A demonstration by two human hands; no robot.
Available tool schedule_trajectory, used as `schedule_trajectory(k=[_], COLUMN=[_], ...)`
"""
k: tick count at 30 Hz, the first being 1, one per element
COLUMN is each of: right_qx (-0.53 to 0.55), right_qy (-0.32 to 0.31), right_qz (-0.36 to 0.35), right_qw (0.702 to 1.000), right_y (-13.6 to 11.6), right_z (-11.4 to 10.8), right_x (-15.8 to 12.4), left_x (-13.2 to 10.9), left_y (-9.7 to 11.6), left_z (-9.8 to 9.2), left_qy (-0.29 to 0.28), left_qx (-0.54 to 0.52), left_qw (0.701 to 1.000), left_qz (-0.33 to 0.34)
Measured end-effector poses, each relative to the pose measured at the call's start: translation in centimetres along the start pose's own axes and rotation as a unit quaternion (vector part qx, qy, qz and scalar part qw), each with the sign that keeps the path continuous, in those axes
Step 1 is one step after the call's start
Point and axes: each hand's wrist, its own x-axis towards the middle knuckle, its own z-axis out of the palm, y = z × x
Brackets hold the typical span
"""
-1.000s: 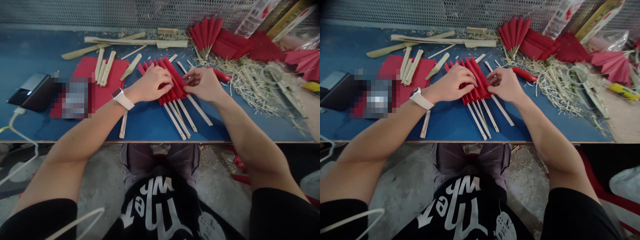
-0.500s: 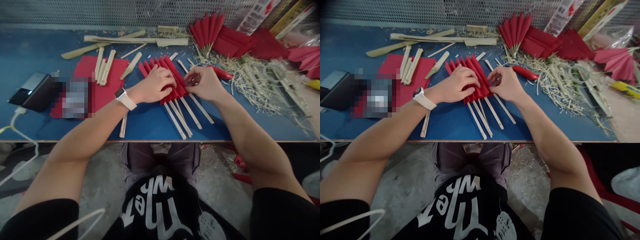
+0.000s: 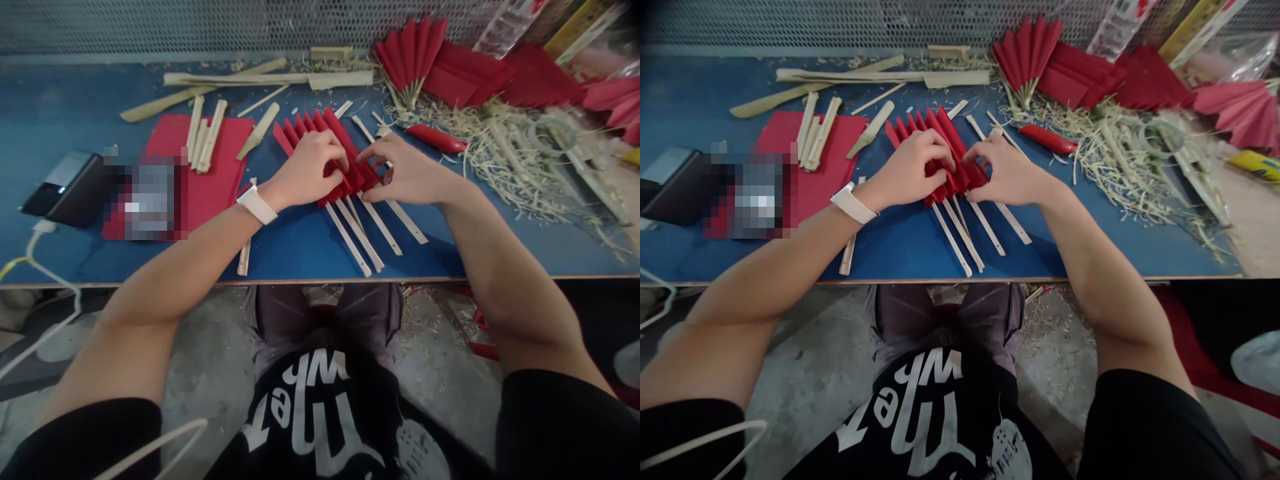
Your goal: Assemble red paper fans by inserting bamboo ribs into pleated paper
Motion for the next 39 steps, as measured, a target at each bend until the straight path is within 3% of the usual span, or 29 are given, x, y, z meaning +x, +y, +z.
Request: schedule_trajectory(k=[6, 17, 24, 30, 34, 36, 39], right_qx=[0.016, 0.044, 0.024, -0.002, -0.013, -0.022, -0.032], right_qy=[0.014, 0.011, 0.070, 0.080, 0.087, 0.092, 0.100], right_qz=[0.013, 0.006, -0.010, -0.026, -0.030, -0.035, -0.043], right_qw=[1.000, 0.999, 0.997, 0.996, 0.996, 0.995, 0.993], right_y=[-0.9, -0.1, 0.5, 0.3, 0.7, 0.9, 1.1], right_z=[0.6, 0.6, 1.4, 2.1, 2.2, 2.3, 2.6], right_x=[-0.7, 0.0, 0.5, 0.7, 0.7, 0.7, 0.7], left_x=[0.1, 0.6, 0.6, 0.6, 0.7, 0.8, 0.8], left_y=[-0.1, -0.9, -0.3, 0.2, -2.1, -4.5, -8.5], left_z=[-0.5, 0.4, 0.3, 0.3, -0.7, -1.2, -1.7], left_qy=[-0.015, -0.019, -0.039, -0.033, 0.034, 0.087, 0.111], left_qx=[-0.007, 0.020, 0.042, 0.042, -0.001, 0.015, 0.038], left_qw=[1.000, 1.000, 0.998, 0.998, 0.999, 0.995, 0.989], left_qz=[0.012, 0.013, 0.023, 0.028, -0.006, -0.043, -0.092])
